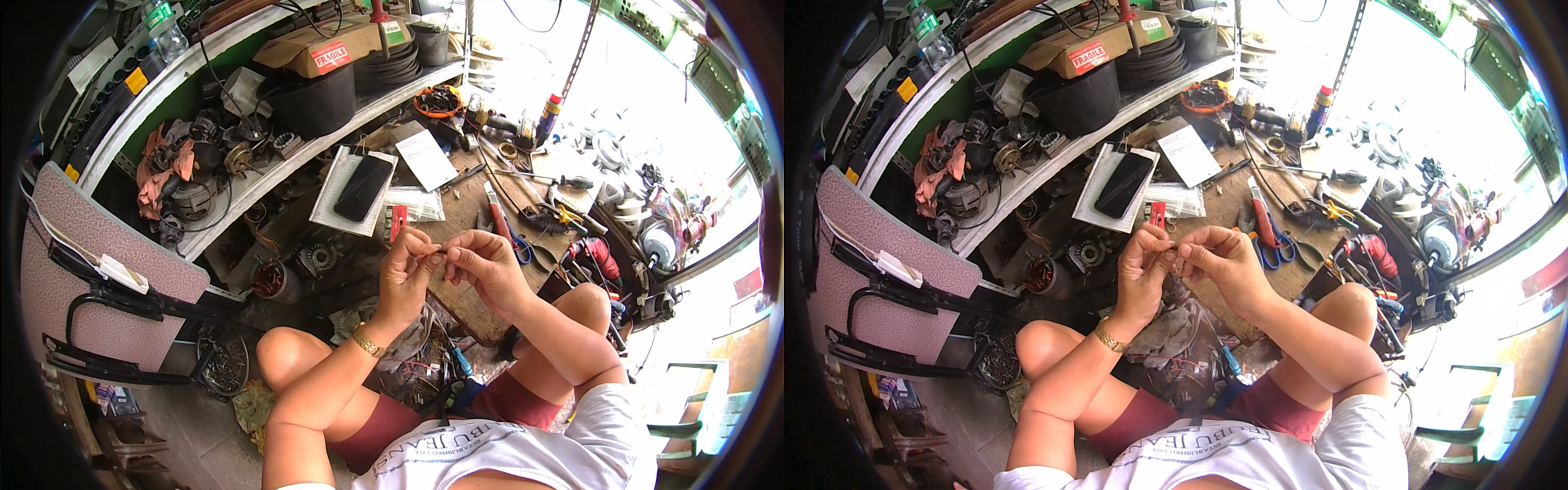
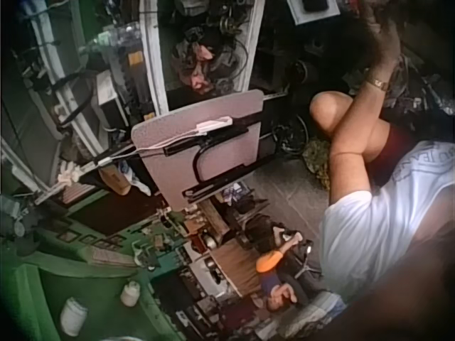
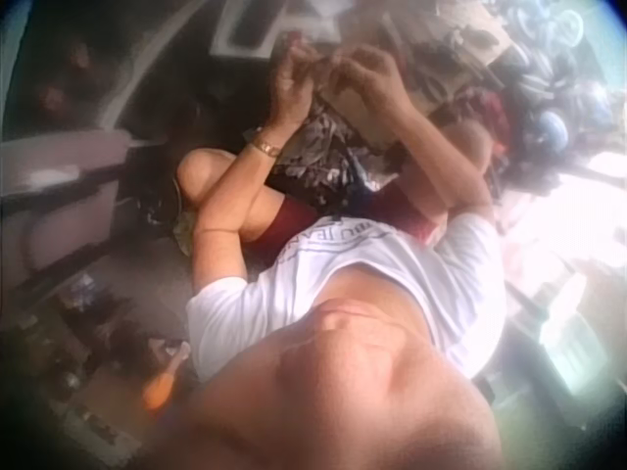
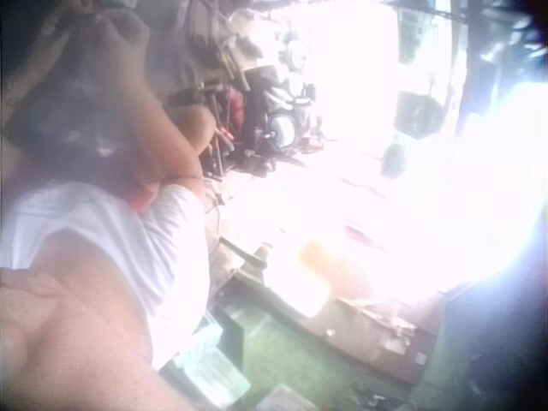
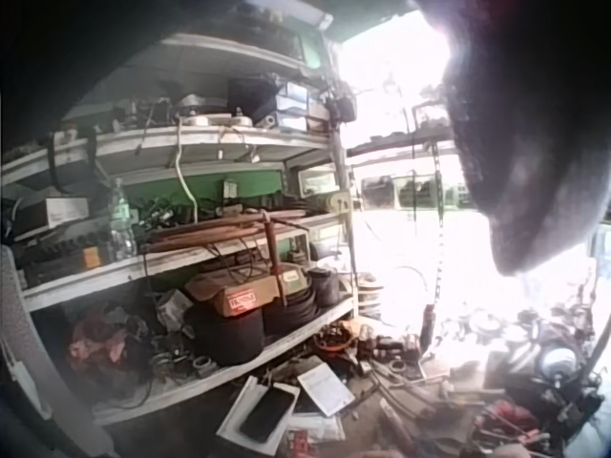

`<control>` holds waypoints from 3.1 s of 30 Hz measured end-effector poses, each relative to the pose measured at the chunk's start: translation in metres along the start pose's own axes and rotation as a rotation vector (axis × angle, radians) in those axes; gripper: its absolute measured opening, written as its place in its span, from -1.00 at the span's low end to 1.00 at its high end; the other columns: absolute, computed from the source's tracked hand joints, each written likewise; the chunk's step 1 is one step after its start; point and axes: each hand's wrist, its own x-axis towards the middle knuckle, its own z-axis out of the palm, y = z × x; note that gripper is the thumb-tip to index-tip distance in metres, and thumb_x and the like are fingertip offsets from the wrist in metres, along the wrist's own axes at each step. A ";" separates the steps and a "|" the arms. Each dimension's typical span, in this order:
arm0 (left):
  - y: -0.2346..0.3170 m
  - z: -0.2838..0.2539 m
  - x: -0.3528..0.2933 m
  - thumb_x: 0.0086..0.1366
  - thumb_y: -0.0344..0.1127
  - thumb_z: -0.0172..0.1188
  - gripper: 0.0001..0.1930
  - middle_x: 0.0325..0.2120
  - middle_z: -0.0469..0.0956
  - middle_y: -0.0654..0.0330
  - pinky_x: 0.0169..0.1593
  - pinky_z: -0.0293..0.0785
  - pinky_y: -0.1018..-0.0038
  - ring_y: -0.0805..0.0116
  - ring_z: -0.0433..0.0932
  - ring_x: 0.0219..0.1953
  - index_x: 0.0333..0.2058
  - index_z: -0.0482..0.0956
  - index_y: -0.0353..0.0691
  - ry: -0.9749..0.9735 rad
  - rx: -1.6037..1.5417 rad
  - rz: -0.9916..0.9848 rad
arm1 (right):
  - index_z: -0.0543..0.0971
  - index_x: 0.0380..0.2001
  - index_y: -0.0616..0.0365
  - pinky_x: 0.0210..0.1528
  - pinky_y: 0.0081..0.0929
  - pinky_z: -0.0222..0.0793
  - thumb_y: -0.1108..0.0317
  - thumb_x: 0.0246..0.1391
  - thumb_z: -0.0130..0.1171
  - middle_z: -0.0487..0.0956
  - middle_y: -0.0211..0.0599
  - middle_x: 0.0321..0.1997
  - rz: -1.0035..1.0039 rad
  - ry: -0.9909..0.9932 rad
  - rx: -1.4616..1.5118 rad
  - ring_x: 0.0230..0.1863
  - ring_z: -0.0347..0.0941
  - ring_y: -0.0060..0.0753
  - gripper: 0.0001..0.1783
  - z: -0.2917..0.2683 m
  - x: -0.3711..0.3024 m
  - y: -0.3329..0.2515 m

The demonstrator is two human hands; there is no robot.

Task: The person strips insulation from wires with a tool, joins the wires together by hand, and wraps the connection with electrical tape.

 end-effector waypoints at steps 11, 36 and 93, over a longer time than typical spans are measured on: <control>0.007 0.006 -0.006 0.27 -0.37 0.13 -0.90 -0.42 0.39 0.34 -0.36 0.31 0.65 0.59 0.40 -0.45 -0.37 0.37 -0.17 0.039 -0.365 -0.265 | 0.56 -0.37 0.30 -0.43 -0.69 0.36 0.42 0.10 0.16 0.58 -0.35 -0.50 -0.173 -0.015 -0.131 -0.48 0.47 -0.64 -0.87 0.004 0.001 0.003; 0.012 0.014 -0.013 0.30 -0.35 0.08 -0.92 -0.38 0.46 0.42 -0.32 0.35 0.60 0.63 0.40 -0.34 -0.26 0.39 -0.02 0.144 -0.809 -0.557 | 0.47 -0.48 0.29 -0.59 -0.75 0.28 0.60 -0.05 0.10 0.49 -0.40 -0.55 -0.405 0.120 -0.537 -0.60 0.41 -0.71 -0.97 0.009 0.006 0.017; 0.009 -0.002 -0.004 0.25 -0.22 0.15 -0.91 -0.34 0.46 0.43 -0.25 0.39 0.53 0.54 0.42 -0.35 -0.29 0.48 -0.02 0.115 -0.914 -0.565 | 0.55 -0.33 0.21 -0.24 -0.42 0.38 0.46 -0.19 0.27 0.53 -0.19 -0.28 -0.679 0.042 -1.105 -0.22 0.48 -0.17 -0.75 0.017 0.003 -0.013</control>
